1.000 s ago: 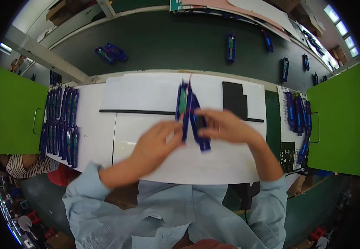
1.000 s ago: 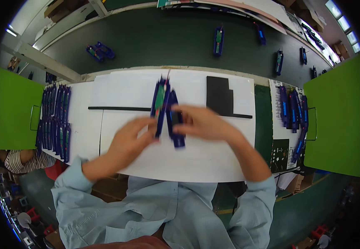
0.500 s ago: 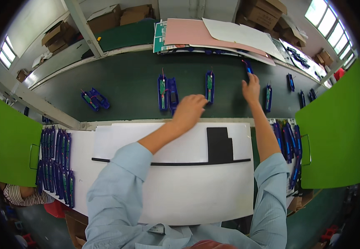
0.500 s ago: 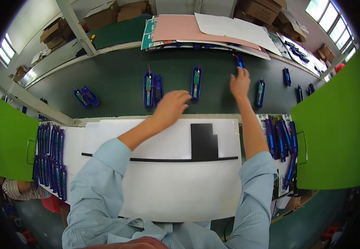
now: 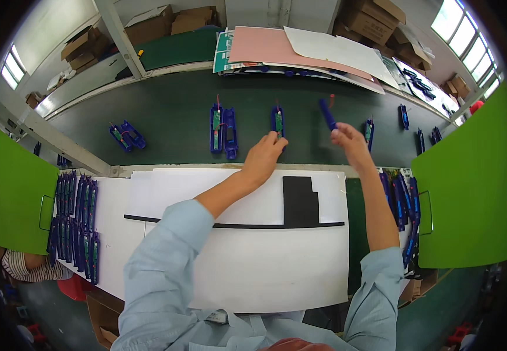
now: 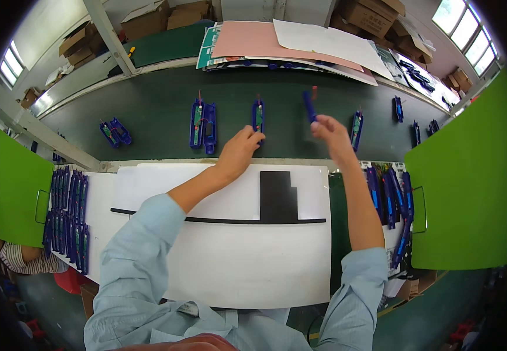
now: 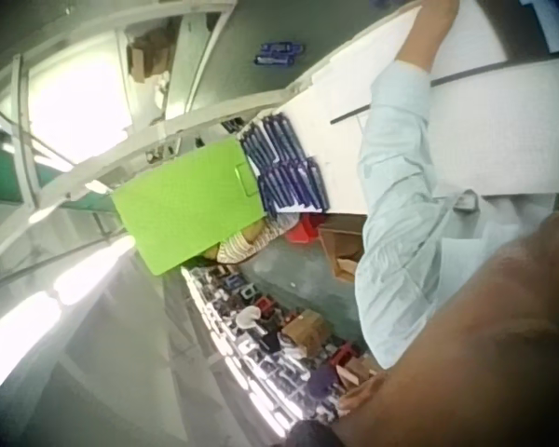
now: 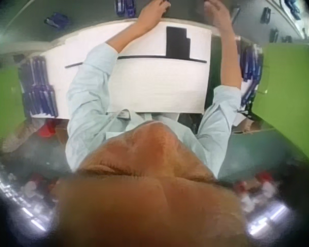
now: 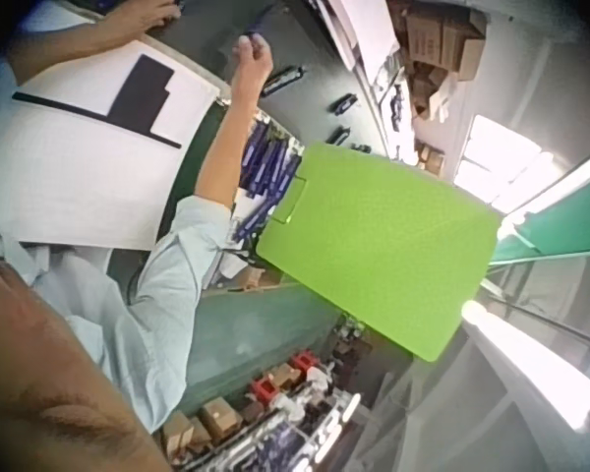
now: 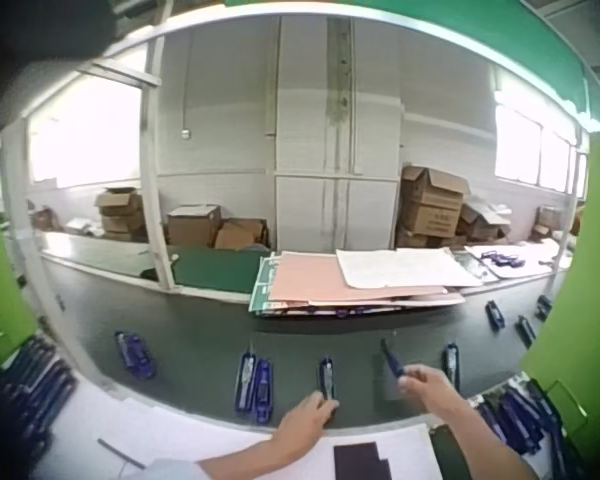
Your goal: The person assembles small blue electronic devices by inserting green circuit boards into blue plastic casings and securing them with red rubber bands. They repeatedly pick up a casing and board, insert the board, wrap the band, and place the finished unit on the table.
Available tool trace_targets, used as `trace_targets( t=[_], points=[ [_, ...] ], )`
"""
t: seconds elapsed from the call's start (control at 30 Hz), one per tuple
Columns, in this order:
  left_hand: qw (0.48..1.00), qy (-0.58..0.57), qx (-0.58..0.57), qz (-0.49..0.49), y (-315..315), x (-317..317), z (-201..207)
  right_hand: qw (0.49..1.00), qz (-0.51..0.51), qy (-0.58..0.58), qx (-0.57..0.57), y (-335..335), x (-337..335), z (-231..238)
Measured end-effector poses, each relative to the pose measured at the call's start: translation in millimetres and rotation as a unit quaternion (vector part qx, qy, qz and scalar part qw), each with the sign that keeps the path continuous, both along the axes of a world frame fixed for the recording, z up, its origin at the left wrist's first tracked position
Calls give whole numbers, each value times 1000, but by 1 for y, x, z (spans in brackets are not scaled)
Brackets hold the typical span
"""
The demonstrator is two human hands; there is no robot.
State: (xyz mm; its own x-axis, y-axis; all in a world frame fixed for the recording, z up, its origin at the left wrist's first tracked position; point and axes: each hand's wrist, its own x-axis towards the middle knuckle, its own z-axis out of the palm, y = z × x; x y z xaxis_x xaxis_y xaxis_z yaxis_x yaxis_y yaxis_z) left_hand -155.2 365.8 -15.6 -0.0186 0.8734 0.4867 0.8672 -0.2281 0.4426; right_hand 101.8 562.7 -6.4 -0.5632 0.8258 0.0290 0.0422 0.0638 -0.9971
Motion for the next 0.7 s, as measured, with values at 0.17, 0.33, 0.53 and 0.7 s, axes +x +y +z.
trace_targets(
  t=[0.17,0.33,0.53,0.7],
  points=[
    [994,-78,-79,-23,-86,19,40,982,110,44,-144,-153,35,36],
    [999,-6,-23,-27,-90,25,35,929,168,142,-297,-253,58,33],
    [987,126,15,98,-17,20,1,933,134,151,-298,-294,77,34],
    [989,96,-52,102,7,-23,-31,985,171,0,-8,-337,84,43]
  ],
)
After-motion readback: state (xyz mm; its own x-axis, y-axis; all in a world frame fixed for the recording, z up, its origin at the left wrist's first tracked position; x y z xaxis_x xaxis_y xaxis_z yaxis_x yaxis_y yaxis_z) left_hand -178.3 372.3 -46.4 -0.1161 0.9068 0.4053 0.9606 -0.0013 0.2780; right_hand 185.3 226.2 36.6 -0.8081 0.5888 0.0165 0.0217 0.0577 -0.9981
